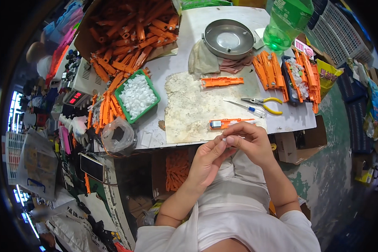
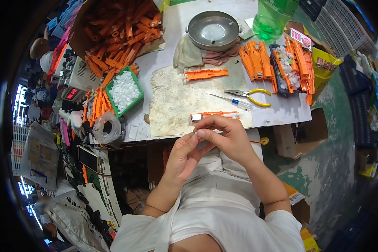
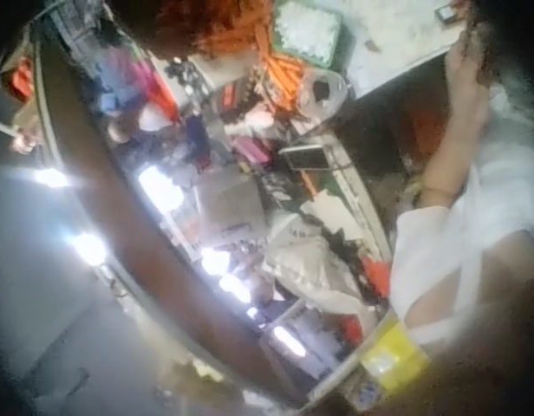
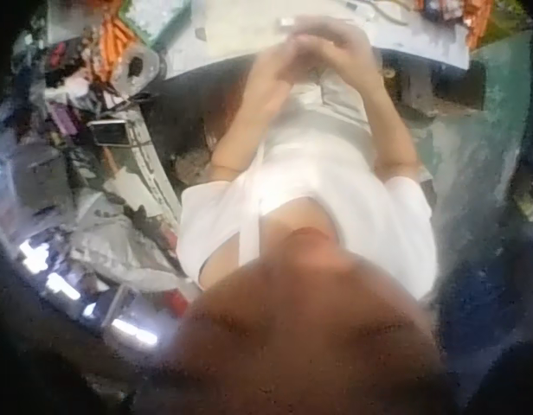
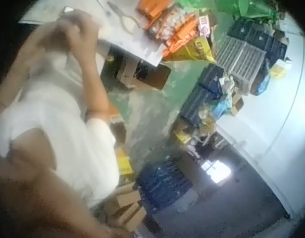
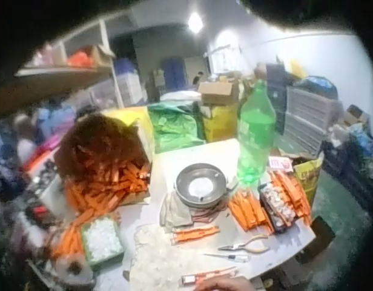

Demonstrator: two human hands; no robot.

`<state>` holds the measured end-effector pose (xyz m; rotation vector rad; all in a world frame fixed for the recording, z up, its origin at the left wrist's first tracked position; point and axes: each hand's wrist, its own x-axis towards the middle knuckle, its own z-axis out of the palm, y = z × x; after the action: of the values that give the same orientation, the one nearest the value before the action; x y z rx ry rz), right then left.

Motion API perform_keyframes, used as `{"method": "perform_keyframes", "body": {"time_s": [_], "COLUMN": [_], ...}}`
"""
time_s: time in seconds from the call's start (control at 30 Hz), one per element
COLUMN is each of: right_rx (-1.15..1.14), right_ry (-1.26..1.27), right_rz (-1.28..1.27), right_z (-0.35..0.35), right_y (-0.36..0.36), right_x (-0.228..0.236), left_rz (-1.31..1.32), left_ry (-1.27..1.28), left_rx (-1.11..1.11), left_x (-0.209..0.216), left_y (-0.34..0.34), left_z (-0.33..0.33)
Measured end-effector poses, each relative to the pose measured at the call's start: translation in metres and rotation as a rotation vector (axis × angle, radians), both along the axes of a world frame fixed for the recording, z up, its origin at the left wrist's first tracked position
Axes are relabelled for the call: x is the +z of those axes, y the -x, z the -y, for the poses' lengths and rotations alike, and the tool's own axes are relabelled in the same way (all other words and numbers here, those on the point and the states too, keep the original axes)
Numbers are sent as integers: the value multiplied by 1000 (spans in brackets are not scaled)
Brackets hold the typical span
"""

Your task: The person assembles small orange plastic components by inserting white cylindrical pieces into them. They use a metal tool to pry open the orange parts and a pair of pliers to assist with the assembly. The person handles the parts one at a time, placing the finished units on the table.

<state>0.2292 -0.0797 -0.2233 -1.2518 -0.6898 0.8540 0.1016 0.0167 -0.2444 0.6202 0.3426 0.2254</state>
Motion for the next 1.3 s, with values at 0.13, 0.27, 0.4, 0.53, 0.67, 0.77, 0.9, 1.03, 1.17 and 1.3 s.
{"method": "perform_keyframes", "body": {"time_s": [0.13,0.27,0.4,0.53,0.67,0.77,0.9,1.03,1.17,1.3], "right_rx": [-42,-80,-89,-91,-153,-144,-174,-209,-199,-325], "right_ry": [30,-19,0,25,24,37,21,-29,-68,-2], "right_rz": [9,61,97,117,81,182,396,592,684,507], "right_z": [2,0,1,1,-1,5,5,5,5,9], "right_y": [4,7,7,9,14,13,14,16,14,24], "right_x": [-3,-4,-6,-8,-6,-9,-3,-3,-4,-2], "left_rz": [-12,-60,-37,-35,-69,-62,-33,-9,-21,-28], "left_ry": [43,-18,-120,-148,-157,-257,-361,-430,-369,-409], "left_rx": [46,89,111,146,182,211,239,248,231,279], "left_x": [1,-3,-14,-21,-15,-6,-3,-5,-5,-5], "left_y": [-3,-5,-4,-2,-2,-1,-1,1,2,-2], "left_z": [5,9,11,12,11,9,10,10,8,3]}}
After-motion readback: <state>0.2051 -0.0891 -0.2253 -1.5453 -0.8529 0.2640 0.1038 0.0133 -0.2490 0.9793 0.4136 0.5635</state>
